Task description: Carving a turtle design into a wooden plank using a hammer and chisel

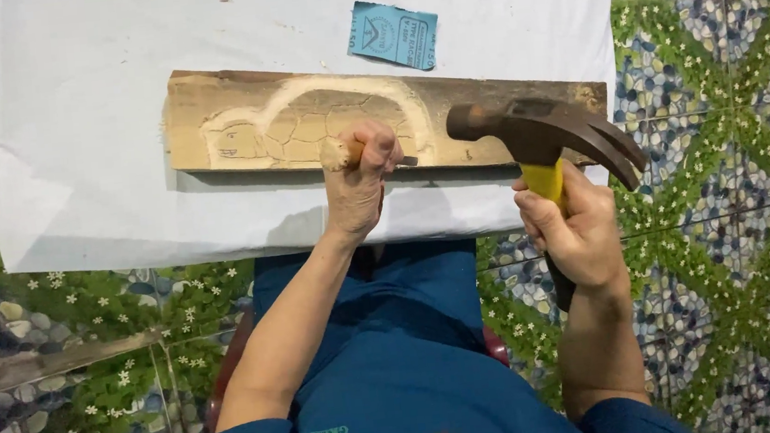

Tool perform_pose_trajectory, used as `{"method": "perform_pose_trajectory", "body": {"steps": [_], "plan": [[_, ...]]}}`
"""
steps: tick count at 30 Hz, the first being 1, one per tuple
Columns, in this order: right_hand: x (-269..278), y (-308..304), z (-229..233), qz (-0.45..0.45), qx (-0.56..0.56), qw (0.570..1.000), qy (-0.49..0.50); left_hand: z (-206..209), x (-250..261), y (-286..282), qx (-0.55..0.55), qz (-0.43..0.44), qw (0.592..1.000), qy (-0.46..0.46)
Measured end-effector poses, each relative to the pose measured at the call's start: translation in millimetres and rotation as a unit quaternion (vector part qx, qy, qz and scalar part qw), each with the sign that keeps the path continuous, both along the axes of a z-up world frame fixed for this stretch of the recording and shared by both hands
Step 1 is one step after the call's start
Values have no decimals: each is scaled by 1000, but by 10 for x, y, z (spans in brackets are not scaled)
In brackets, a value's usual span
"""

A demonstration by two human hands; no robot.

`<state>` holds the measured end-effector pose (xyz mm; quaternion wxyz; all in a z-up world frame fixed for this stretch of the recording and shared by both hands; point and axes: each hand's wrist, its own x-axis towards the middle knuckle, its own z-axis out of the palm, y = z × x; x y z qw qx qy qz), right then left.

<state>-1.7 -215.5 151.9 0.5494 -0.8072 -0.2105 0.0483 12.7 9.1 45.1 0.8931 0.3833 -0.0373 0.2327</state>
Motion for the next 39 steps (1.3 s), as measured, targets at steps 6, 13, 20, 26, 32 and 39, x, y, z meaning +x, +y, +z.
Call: {"method": "perform_pose_trajectory", "body": {"steps": [6,13,20,26,32,39], "plan": [[33,119,97,21,-18,1000,-1,53,-1,-39,16,15,1000,10],[164,315,250,76,-98,989,-77,-92,-25,-28,45,20,999,18],[270,961,794,216,-183,951,-127,-165,-61,67,77,32,994,71],[242,1093,834,217,-198,948,-121,-130,-109,36,71,44,993,87],[319,1049,707,243,-314,908,-133,-130,-93,4,36,78,991,99],[346,1162,875,259,-401,873,-101,-466,-55,-61,41,91,988,118]]}}
